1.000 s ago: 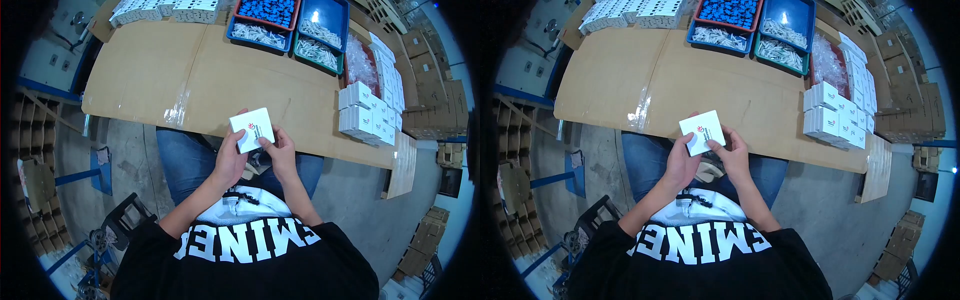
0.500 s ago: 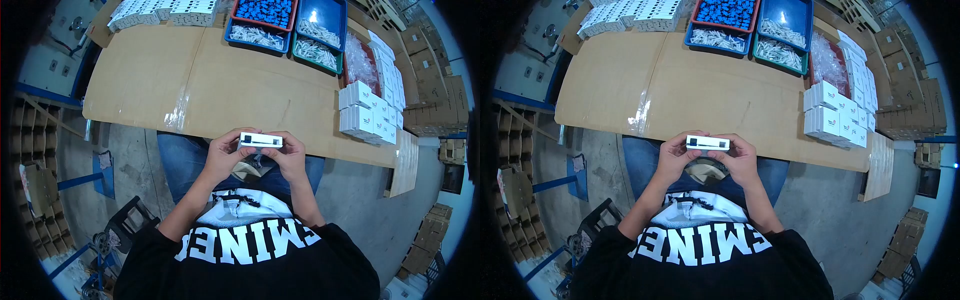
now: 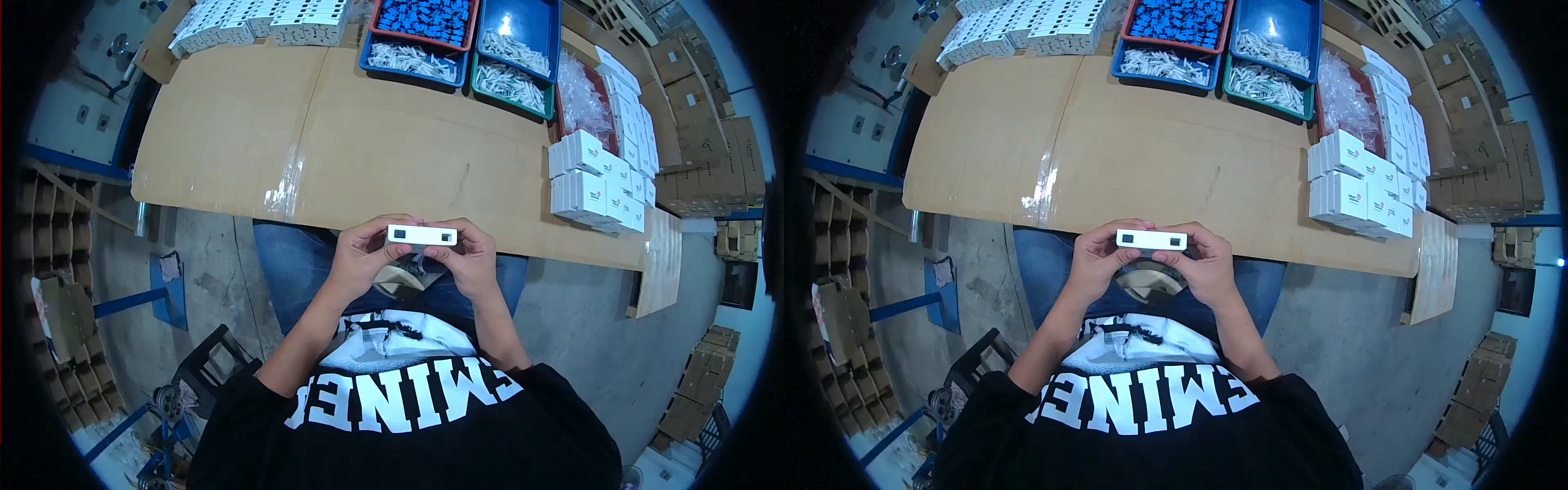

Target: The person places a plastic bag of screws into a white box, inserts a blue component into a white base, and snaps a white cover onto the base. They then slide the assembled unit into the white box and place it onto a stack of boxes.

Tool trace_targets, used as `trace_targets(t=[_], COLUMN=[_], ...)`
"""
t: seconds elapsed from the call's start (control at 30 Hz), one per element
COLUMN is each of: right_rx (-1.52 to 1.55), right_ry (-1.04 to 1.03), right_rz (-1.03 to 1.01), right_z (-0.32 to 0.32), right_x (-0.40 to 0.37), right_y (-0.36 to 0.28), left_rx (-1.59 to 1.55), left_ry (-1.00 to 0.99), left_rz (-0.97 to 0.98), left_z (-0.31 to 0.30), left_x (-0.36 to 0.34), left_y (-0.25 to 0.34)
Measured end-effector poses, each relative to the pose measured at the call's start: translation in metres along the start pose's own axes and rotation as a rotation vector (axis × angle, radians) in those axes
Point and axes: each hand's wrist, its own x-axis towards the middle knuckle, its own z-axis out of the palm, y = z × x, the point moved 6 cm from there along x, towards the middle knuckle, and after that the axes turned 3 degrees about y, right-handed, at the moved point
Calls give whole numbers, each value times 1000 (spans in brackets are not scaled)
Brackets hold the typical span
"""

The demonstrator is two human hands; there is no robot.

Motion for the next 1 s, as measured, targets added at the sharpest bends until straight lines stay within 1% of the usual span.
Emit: trace_targets(t=[0.1,0.17,0.23,0.27,0.33,0.37,0.5,0.57,0.6,0.67,0.7,0.73,0.8,0.83,0.87,0.93,0.97,1.0], right_rx=[-29,-13,4,23,15,8,11,-30,-28,-160,-60,-1,30,-4,-3,-94,-127,-307], right_ry=[-7,25,38,52,55,60,89,168,162,258,197,129,70,73,69,204,220,231], right_rz=[28,82,97,113,132,150,139,63,62,-11,46,2,-63,-11,-21,85,52,-112], right_z=[-3,-3,-2,-2,3,4,-4,-7,-1,4,10,14,27,28,27,14,11,4], right_x=[5,9,10,11,15,17,18,17,16,13,10,4,2,2,5,11,15,20], right_y=[6,13,15,17,21,23,38,40,39,29,27,32,27,25,24,30,25,21], left_rx=[8,14,32,32,-103,-129,-125,65,67,360,411,414,782,801,770,678,712,752], left_ry=[19,38,98,100,308,348,321,247,251,272,281,277,88,25,-8,-22,-16,-1], left_rz=[-17,-10,-155,-154,-221,-222,-192,-78,-74,141,148,156,472,412,389,322,344,371], left_z=[-1,-2,-5,-7,-21,-23,-14,-12,-10,0,3,4,25,31,35,35,29,19], left_x=[2,5,6,7,7,8,11,11,9,6,4,4,3,2,1,1,3,5], left_y=[-5,-5,-9,-12,-24,-26,-16,-12,-11,8,13,16,31,23,22,24,23,22])
